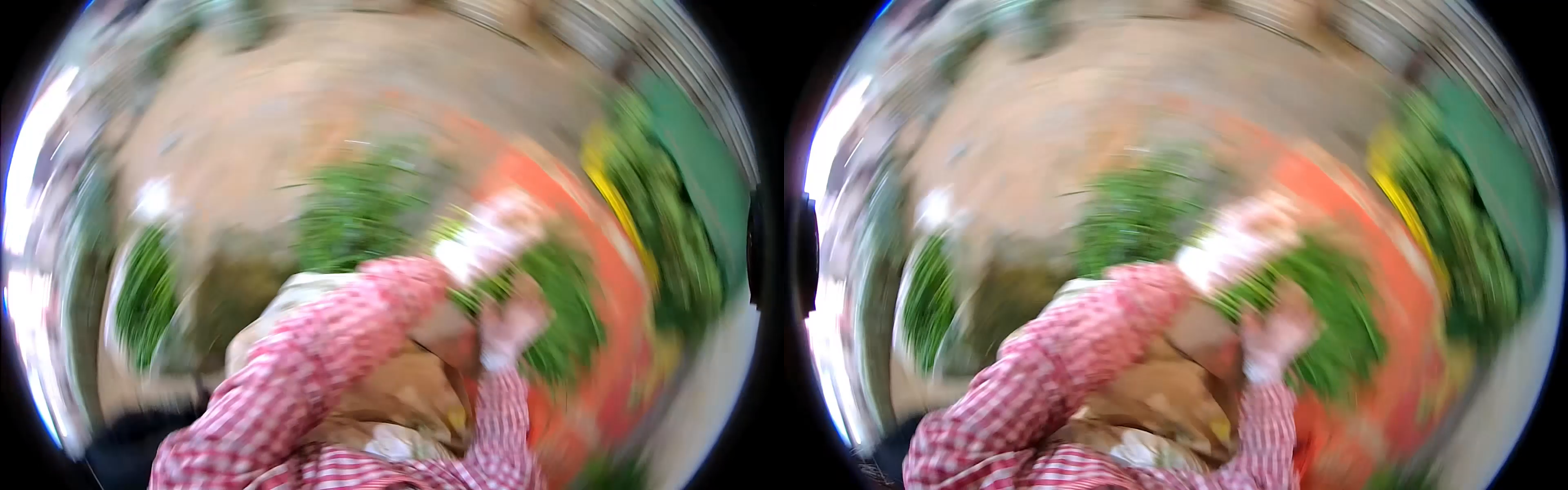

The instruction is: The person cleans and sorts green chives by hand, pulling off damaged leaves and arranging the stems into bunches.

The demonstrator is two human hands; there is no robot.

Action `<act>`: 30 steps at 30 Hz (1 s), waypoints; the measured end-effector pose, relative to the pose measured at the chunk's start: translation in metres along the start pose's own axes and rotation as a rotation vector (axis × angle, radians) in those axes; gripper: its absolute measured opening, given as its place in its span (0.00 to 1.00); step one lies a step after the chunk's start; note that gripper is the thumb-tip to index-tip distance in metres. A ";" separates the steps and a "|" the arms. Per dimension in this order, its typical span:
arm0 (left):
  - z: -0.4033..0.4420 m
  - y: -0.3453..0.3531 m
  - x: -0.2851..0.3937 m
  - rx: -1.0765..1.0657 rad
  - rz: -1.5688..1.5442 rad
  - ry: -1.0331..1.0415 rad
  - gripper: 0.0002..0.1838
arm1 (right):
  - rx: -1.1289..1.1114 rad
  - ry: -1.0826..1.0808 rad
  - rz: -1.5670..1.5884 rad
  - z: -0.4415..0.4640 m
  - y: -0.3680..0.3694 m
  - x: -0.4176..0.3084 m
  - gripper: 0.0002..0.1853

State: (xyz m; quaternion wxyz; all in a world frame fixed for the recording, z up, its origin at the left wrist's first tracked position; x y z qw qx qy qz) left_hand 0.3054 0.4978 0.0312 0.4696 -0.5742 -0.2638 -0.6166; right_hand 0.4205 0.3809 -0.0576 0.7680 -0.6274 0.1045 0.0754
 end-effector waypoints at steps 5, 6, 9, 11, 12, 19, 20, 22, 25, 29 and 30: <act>-0.014 -0.081 -0.033 0.021 0.039 -0.323 0.15 | 0.110 -0.001 -0.317 0.004 0.026 0.039 0.30; -0.043 -0.109 -0.025 -0.033 0.173 -0.502 0.19 | 0.132 -0.010 -0.345 0.000 0.025 0.038 0.30; -0.126 -0.169 -0.022 -0.144 1.185 -0.488 0.31 | 0.151 -0.033 -0.362 0.001 0.033 0.043 0.30; -0.188 -0.201 0.004 -0.159 1.112 -0.704 0.38 | 0.077 0.042 -0.416 0.002 0.036 0.049 0.29; -0.216 -0.214 0.014 -0.183 0.874 -0.873 0.42 | 0.098 0.025 -0.412 0.003 0.040 0.048 0.29; -0.395 -0.277 0.035 0.313 0.270 -0.653 0.29 | -0.157 0.026 -0.321 0.024 0.024 0.053 0.31; -0.421 -0.286 0.034 0.467 0.050 -0.534 0.26 | -0.232 -0.036 -0.330 0.033 0.024 0.058 0.29; -0.452 -0.311 0.055 0.659 0.006 -0.483 0.20 | -0.438 0.001 -0.594 0.046 -0.021 0.016 0.28; -0.480 -0.372 0.062 0.890 0.311 -0.523 0.16 | 0.032 -0.483 -0.630 0.077 -0.050 -0.044 0.27; -0.447 -0.420 0.072 0.756 0.820 -1.083 0.33 | -0.223 -0.464 0.003 0.083 -0.075 -0.188 0.24; -0.439 -0.425 0.074 0.686 0.832 -1.233 0.37 | -0.224 -0.557 0.010 0.084 -0.069 -0.216 0.23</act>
Point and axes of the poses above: each hand's wrist, its own z-axis towards the middle knuckle, its own y-axis out of the palm, x = y × z, the point moved 4 cm from there along z, towards the middle knuckle, and after that the axes turned 10 degrees about -x, right-handed, at the moved point
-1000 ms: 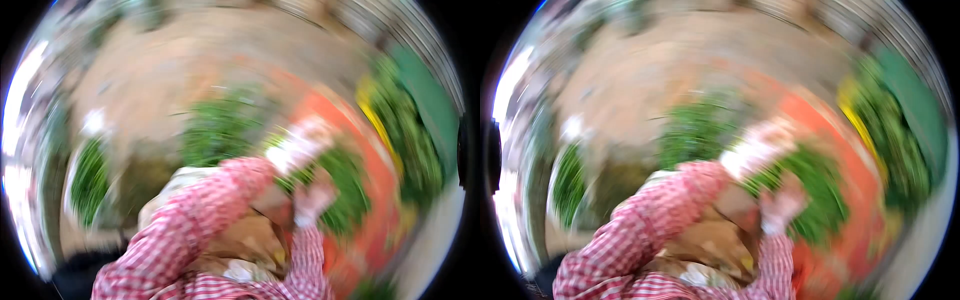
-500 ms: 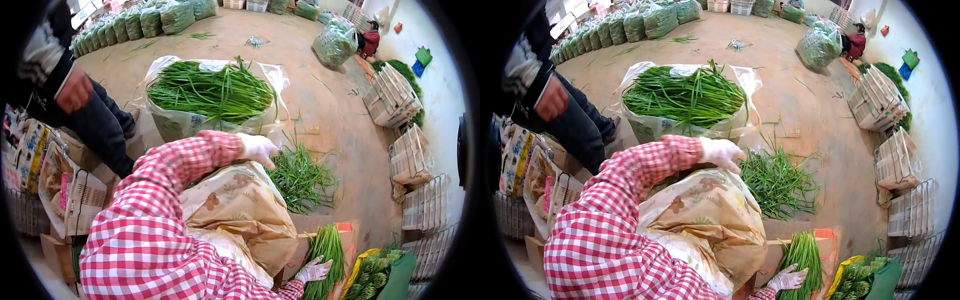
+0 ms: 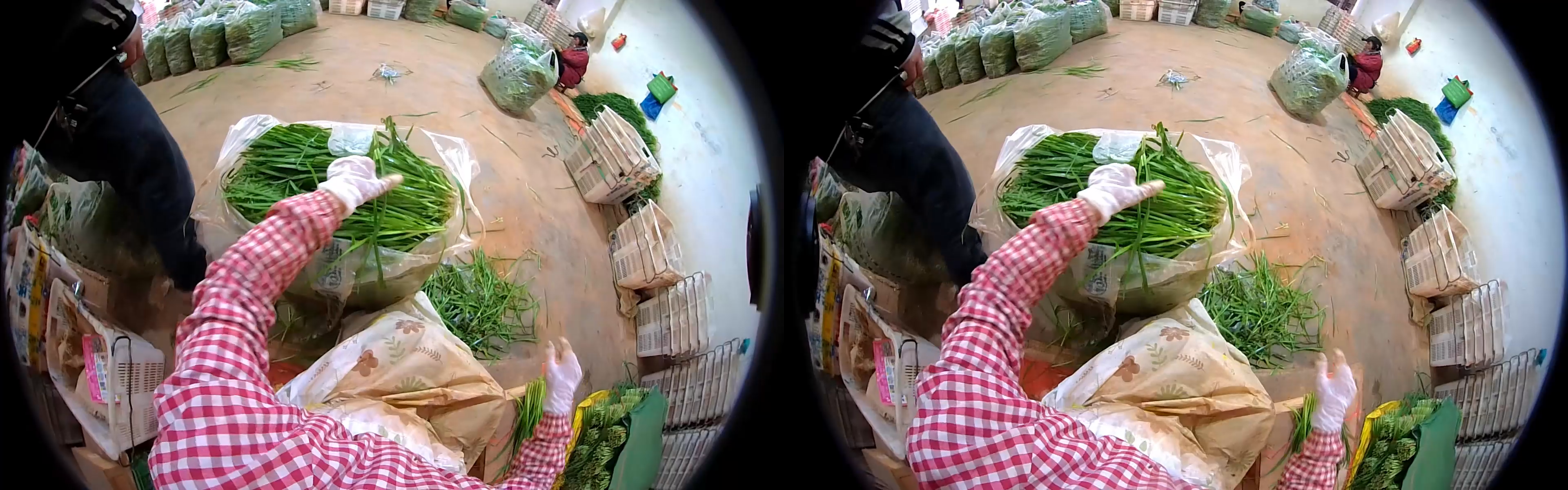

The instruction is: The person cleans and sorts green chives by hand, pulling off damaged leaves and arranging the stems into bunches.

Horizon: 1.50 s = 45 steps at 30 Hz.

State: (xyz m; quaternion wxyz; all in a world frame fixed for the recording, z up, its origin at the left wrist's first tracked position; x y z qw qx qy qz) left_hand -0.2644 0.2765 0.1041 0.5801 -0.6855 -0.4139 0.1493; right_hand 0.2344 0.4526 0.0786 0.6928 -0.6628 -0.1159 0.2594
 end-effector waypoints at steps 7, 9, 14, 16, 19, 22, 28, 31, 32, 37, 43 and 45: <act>0.042 0.010 -0.044 -0.105 -0.619 0.161 0.19 | -0.145 -0.177 0.337 0.059 0.019 -0.123 0.21; 0.007 0.009 -0.049 -0.256 -0.949 0.264 0.18 | -0.241 -0.240 0.414 0.068 0.014 -0.157 0.20; -0.062 0.018 -0.050 -0.327 -1.139 0.496 0.19 | -0.387 -0.520 0.551 0.082 0.020 -0.241 0.20; -0.076 0.029 -0.049 -0.392 -1.203 0.508 0.17 | -0.433 -0.547 0.677 0.085 0.037 -0.262 0.20; -0.087 0.041 -0.045 -0.272 -1.194 0.402 0.15 | -0.668 -0.445 1.162 0.085 0.069 -0.293 0.23; -0.092 0.054 -0.040 -0.130 -1.096 0.350 0.13 | -0.808 -0.373 1.292 0.083 0.077 -0.326 0.29; -0.127 0.072 -0.004 0.302 -0.082 0.619 0.09 | -0.933 -0.308 1.044 0.057 0.106 -0.363 0.23; -0.156 0.056 0.019 0.050 -0.302 0.758 0.12 | -0.691 -0.389 1.250 0.055 0.062 -0.317 0.11; -0.159 0.051 0.019 0.057 -0.429 0.867 0.12 | -0.628 -0.367 1.305 0.059 0.050 -0.293 0.11; -0.126 0.035 0.012 -0.107 -0.871 0.642 0.09 | -0.227 -0.242 0.797 0.124 0.055 -0.136 0.12; -0.051 0.035 0.036 0.328 0.130 0.713 0.42 | -0.143 -0.357 0.177 0.136 0.073 -0.144 0.23; -0.036 0.046 0.041 0.273 0.277 0.726 0.53 | -0.201 -0.332 0.402 0.140 0.058 -0.192 0.26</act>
Point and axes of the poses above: each hand's wrist, its own z-axis towards the middle knuckle, its own y-axis out of the palm, x = y × z, the point moved 4 cm from there along z, towards the middle knuckle, and after that the axes turned 10 degrees about -x, right-handed, at the moved point
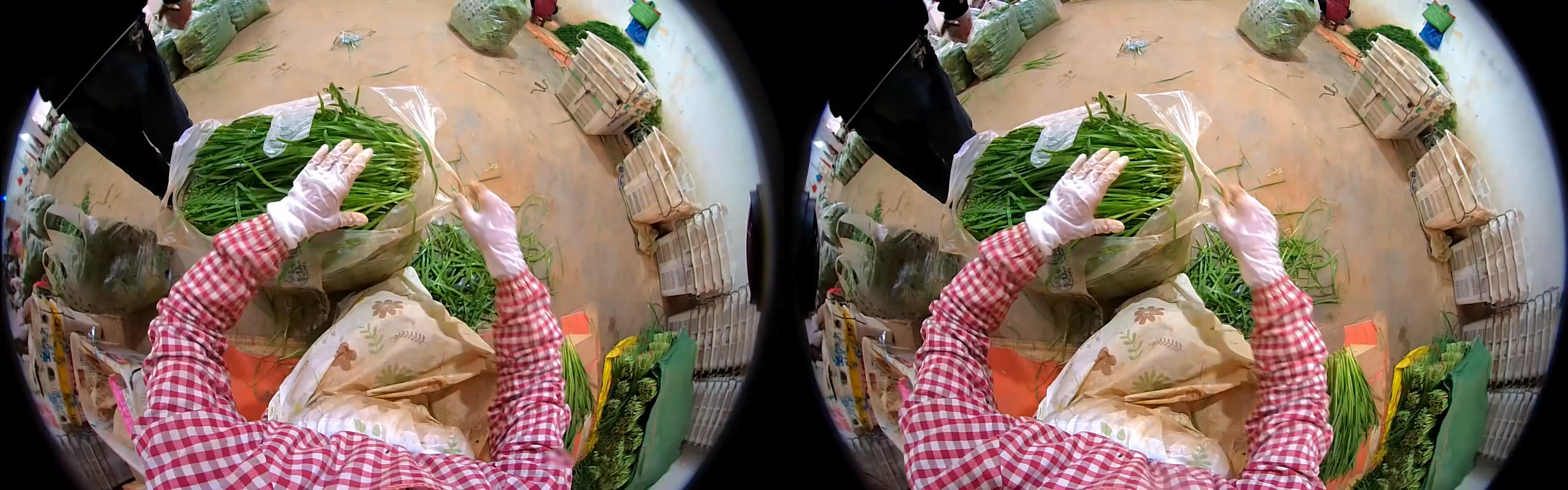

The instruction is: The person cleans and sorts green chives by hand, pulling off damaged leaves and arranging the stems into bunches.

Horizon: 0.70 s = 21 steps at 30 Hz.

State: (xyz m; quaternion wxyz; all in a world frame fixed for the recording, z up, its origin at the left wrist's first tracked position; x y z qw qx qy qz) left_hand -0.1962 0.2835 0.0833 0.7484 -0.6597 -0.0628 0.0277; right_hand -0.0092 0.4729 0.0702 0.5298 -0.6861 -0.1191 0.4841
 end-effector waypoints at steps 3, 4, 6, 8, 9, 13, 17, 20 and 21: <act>0.017 0.033 -0.014 -0.118 0.076 0.003 0.65 | 0.270 -0.181 0.103 0.043 0.025 -0.019 0.29; 0.021 0.036 -0.015 -0.152 0.104 0.000 0.67 | 0.159 -0.064 0.001 0.056 0.029 -0.027 0.32; 0.025 0.040 -0.018 -0.193 0.124 -0.010 0.71 | -0.049 0.054 -0.119 0.067 0.035 -0.036 0.29; 0.031 0.040 -0.029 -0.243 0.135 -0.020 0.72 | -0.082 0.054 -0.098 0.080 0.039 -0.022 0.24; 0.034 0.039 -0.036 -0.243 0.129 -0.010 0.72 | -0.126 0.062 -0.089 0.084 0.042 -0.014 0.19; 0.054 0.019 -0.081 -0.201 0.044 -0.110 0.71 | 0.078 0.053 0.161 0.074 0.024 -0.007 0.15; 0.079 0.023 -0.096 -0.432 0.028 -0.090 0.71 | 0.193 0.091 0.433 0.075 0.023 0.009 0.16; 0.092 0.032 -0.097 -0.534 -0.102 -0.065 0.72 | 0.159 0.149 0.510 0.074 0.027 0.014 0.16; 0.089 0.031 -0.093 -0.541 -0.171 -0.093 0.70 | 0.168 0.150 0.515 0.076 0.030 0.017 0.16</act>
Point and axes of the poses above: each hand's wrist, its own z-axis towards the middle knuckle, its own y-axis out of the palm, x = y × z, the point moved 4 cm from there along z, towards the middle knuckle, and after that the axes turned 10 degrees about -x, right-handed, at the moved point
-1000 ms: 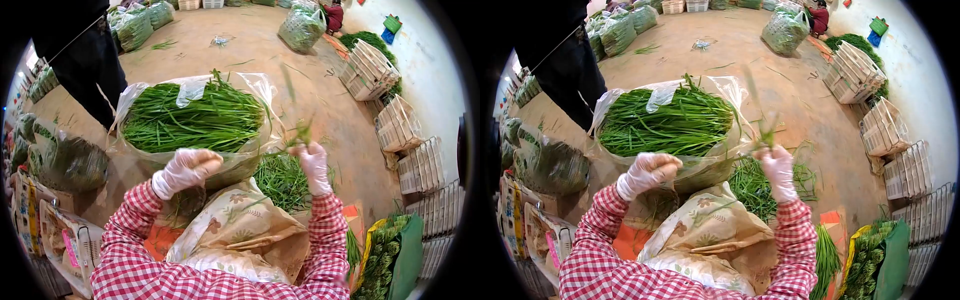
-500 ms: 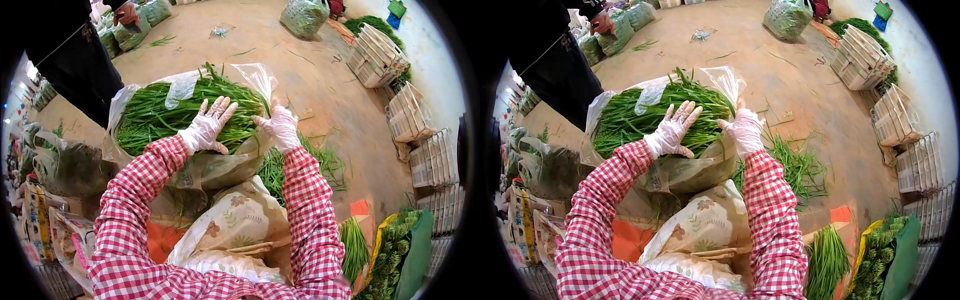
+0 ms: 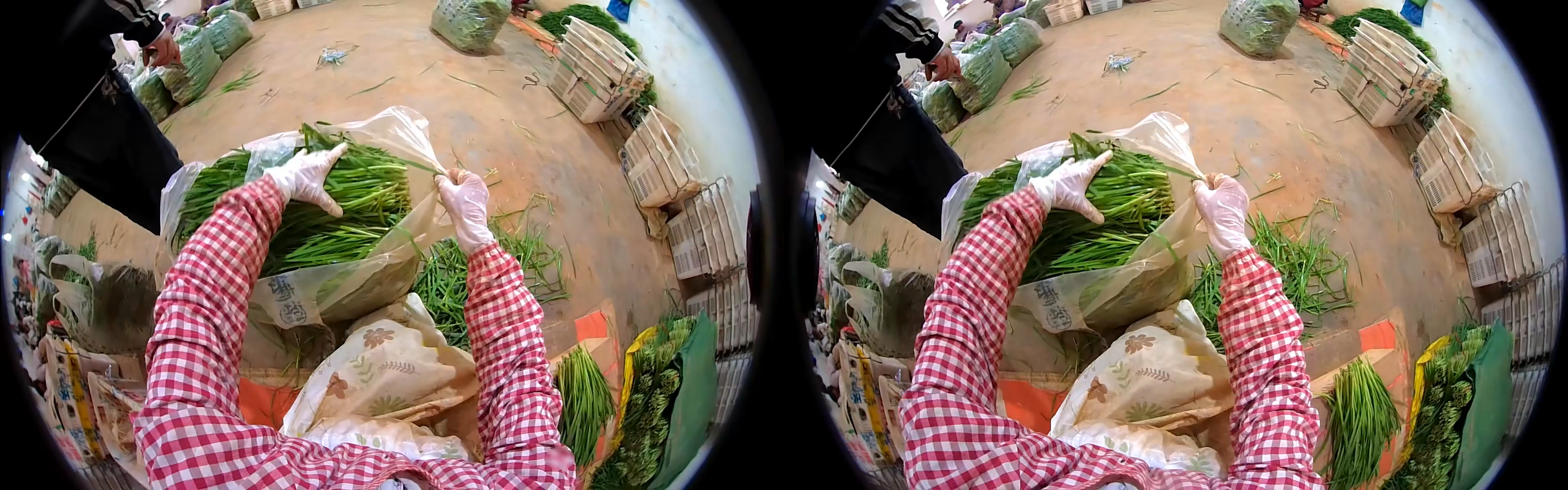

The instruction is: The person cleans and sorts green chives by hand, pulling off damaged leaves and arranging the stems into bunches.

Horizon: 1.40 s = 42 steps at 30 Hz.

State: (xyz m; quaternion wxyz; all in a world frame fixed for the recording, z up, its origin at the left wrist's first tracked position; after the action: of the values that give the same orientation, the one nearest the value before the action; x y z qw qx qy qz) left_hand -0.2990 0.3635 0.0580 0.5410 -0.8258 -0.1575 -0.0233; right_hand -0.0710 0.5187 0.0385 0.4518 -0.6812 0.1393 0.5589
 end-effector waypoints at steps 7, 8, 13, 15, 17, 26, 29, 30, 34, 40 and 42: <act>-0.064 0.061 0.059 0.500 0.376 -0.145 0.64 | 0.008 -0.058 0.059 -0.003 0.007 0.020 0.14; -0.066 0.066 0.062 0.546 0.377 -0.147 0.64 | 0.002 -0.055 0.063 -0.004 0.008 0.021 0.14; -0.043 0.028 0.052 0.232 0.415 -0.119 0.56 | 0.029 -0.008 0.091 -0.004 0.007 0.031 0.13; -0.036 0.018 0.045 0.170 0.418 -0.074 0.54 | 0.035 0.003 0.102 -0.006 0.006 0.029 0.13; -0.034 0.011 0.041 0.136 0.406 -0.082 0.55 | 0.002 0.062 0.027 -0.010 0.003 0.025 0.14; -0.039 0.024 0.036 0.255 0.166 -0.060 0.69 | -0.029 0.053 0.032 -0.008 0.011 0.041 0.14; -0.063 0.053 0.050 0.458 0.233 -0.106 0.71 | -0.020 0.007 0.126 -0.010 0.014 0.043 0.13; -0.069 0.056 0.055 0.485 0.260 -0.102 0.71 | -0.022 0.009 0.125 -0.011 0.014 0.041 0.13; -0.052 0.044 0.052 0.247 0.307 -0.209 0.63 | -0.042 0.051 0.164 -0.011 0.015 0.043 0.13; -0.037 0.011 0.041 0.034 0.290 -0.192 0.57 | -0.059 0.088 0.136 -0.011 0.010 0.041 0.13; -0.030 0.018 0.025 -0.066 -0.043 -0.105 0.58 | -0.094 0.101 0.162 -0.010 0.010 0.039 0.12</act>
State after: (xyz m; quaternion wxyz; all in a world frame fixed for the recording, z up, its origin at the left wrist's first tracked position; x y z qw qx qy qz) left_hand -0.2667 0.3359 0.0597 0.5040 -0.8397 -0.2024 0.0032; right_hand -0.0586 0.5183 -0.0012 0.3653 -0.7154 0.1899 0.5646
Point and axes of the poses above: each hand's wrist, its own z-axis towards the middle knuckle, its own y-axis out of the palm, x = y × z, the point moved 4 cm from there along z, towards the middle knuckle, and after that the axes turned 10 degrees about -x, right-handed, at the moved point
